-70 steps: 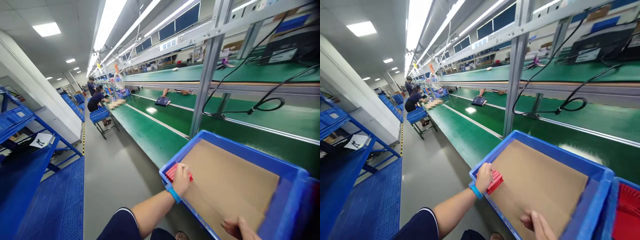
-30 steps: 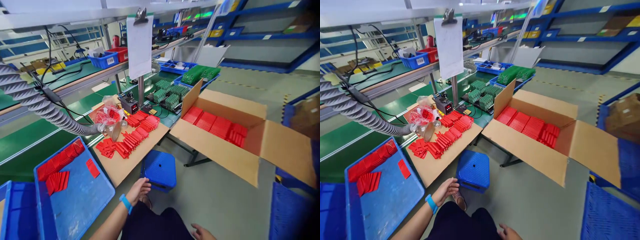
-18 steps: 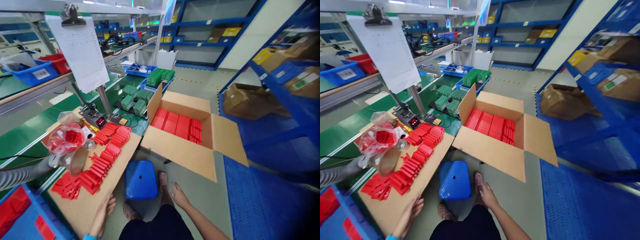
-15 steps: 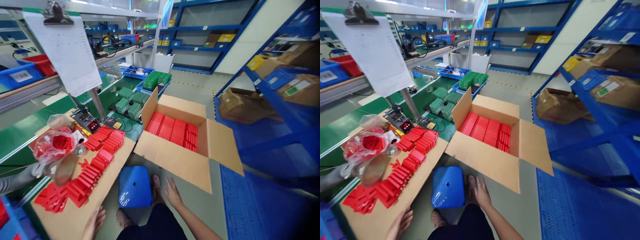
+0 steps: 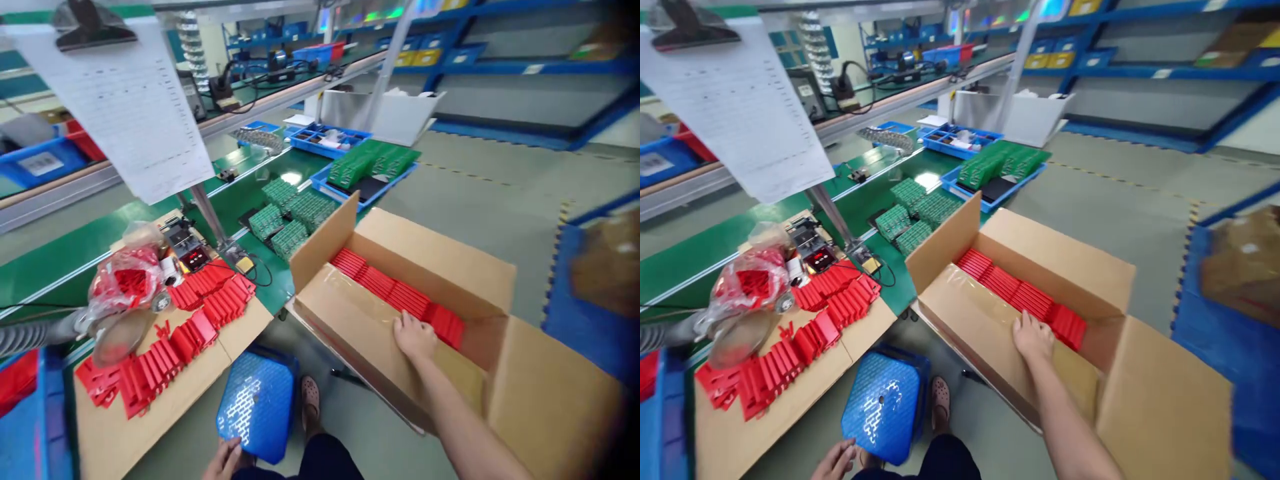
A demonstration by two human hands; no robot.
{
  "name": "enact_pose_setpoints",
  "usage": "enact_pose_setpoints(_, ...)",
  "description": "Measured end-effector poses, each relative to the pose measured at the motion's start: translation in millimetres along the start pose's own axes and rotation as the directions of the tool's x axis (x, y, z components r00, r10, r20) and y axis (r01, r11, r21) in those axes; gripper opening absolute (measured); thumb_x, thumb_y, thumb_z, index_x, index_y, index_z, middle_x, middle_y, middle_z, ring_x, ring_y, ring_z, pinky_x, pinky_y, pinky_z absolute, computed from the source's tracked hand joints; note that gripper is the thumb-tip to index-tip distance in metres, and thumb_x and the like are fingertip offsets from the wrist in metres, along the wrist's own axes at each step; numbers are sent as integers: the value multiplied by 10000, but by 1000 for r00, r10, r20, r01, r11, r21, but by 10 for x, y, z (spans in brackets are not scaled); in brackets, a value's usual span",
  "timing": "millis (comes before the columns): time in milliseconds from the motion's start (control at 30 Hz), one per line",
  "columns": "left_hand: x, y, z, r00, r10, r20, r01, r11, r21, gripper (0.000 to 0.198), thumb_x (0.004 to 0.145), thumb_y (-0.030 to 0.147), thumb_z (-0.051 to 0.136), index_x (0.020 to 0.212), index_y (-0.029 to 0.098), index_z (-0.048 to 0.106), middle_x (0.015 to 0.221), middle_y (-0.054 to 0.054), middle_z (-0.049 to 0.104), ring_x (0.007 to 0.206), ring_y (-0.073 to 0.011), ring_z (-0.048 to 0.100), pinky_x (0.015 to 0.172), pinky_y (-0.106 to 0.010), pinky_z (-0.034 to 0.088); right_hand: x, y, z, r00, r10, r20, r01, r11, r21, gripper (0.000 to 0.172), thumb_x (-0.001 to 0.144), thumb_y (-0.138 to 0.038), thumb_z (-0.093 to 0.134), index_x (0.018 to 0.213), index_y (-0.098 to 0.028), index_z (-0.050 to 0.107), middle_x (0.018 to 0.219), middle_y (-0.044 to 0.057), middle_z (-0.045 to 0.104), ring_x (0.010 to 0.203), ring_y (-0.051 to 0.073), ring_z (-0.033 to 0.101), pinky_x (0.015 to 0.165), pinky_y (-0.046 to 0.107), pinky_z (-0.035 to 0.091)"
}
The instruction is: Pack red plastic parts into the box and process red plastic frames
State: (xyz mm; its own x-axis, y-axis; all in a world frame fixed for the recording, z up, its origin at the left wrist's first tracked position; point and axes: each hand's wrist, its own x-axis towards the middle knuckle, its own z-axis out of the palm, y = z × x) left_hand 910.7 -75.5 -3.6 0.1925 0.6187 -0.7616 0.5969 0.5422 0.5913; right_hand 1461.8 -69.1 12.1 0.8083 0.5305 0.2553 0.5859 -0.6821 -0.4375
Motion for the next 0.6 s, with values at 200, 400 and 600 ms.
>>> enact_pose_setpoints(200,-152,-385,-297,995,-65,-69,64,998,-20,466,607,604,547,920,262,593,977,-65,680,1072,-315,561,1004,-398,360,-238,-505,-29,989,-138,-52,140,989,47,597,797,-436,329,1126,13,541,1168,319,466,1145,412,393,930,598,285)
enact_pose_setpoints(400,-281,-832,-921,995,-69,-70,71,997,22,595,632,603,542,1052,183,566,1086,-142,624,1060,-311,565,973,-372,368,-1330,-1230,107,943,-319,97,298,937,182,460,837,-406,342,1100,-88,545,1131,191,551,1114,272,486,973,421,367)
enact_pose_setpoints(600,-356,-1382,-1543,982,-142,-128,133,988,-77,571,634,522,641,1065,152,583,1114,-149,606,1136,-319,509,1020,-376,295,-2068,-1840,790,630,-485,607,372,874,312,359,874,-389,382,1032,-164,614,1072,93,631,998,215,577,893,341,439)
